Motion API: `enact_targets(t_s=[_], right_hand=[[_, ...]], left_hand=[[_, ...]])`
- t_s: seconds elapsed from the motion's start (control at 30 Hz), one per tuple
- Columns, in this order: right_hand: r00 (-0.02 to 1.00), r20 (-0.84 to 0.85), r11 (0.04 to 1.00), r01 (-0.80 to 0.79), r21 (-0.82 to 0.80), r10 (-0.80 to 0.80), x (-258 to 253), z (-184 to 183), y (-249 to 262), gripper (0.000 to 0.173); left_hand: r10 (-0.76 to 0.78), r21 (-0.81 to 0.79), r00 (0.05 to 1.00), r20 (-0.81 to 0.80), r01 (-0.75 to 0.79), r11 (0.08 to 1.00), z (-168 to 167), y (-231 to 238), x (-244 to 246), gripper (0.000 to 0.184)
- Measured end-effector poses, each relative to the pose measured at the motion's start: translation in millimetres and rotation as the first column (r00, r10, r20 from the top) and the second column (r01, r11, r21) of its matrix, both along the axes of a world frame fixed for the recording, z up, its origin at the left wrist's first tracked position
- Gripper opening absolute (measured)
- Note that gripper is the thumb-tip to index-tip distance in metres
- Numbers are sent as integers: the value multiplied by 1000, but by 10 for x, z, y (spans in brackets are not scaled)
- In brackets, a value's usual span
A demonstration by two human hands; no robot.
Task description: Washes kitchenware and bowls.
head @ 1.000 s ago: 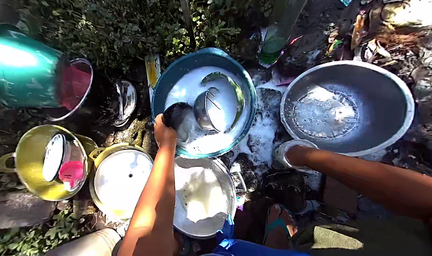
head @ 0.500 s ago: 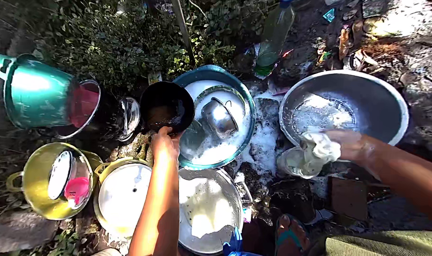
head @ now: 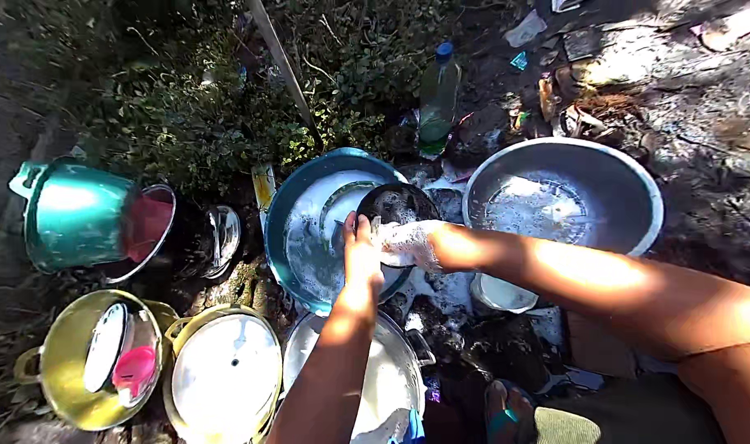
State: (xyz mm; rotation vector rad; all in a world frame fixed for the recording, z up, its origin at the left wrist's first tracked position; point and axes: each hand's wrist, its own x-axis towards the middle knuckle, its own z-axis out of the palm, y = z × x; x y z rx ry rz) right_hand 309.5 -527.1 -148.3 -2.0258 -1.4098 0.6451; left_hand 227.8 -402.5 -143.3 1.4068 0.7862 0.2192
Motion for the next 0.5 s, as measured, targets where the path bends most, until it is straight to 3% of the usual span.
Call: enact_targets(t_s=[0.07, 0.2, 0.27, 0.33, 0.4, 0.5], right_hand=[[992, -21, 989, 126, 75, -125, -75, -19, 90, 21], [866, 328, 911, 411, -37, -378, 213, 45, 100, 27], [876, 317, 875, 438, -208, -363, 174, 201, 23, 20], [924, 248, 901, 352, -253, -291, 75, 177, -31, 14], [939, 188, 943, 312, -115, -287, 97, -18, 43, 15], [857, 243, 891, 442, 108, -455, 295, -250, 43, 29]], left_hand=[[-31, -8, 998, 62, 31, 999, -129, -169, -34, 52], [77, 78, 997, -14, -76, 994, -211, -384, 137, 50], [40, 133, 999, 29, -43, 990, -182, -274, 182, 49], [-29, 152, 998, 47, 22, 988, -160, -235, 227, 49], [-61, 167, 998, -32, 65, 984, -176, -329, 242, 49], [-73, 180, 997, -37, 78, 981, -249, -410, 245, 50]])
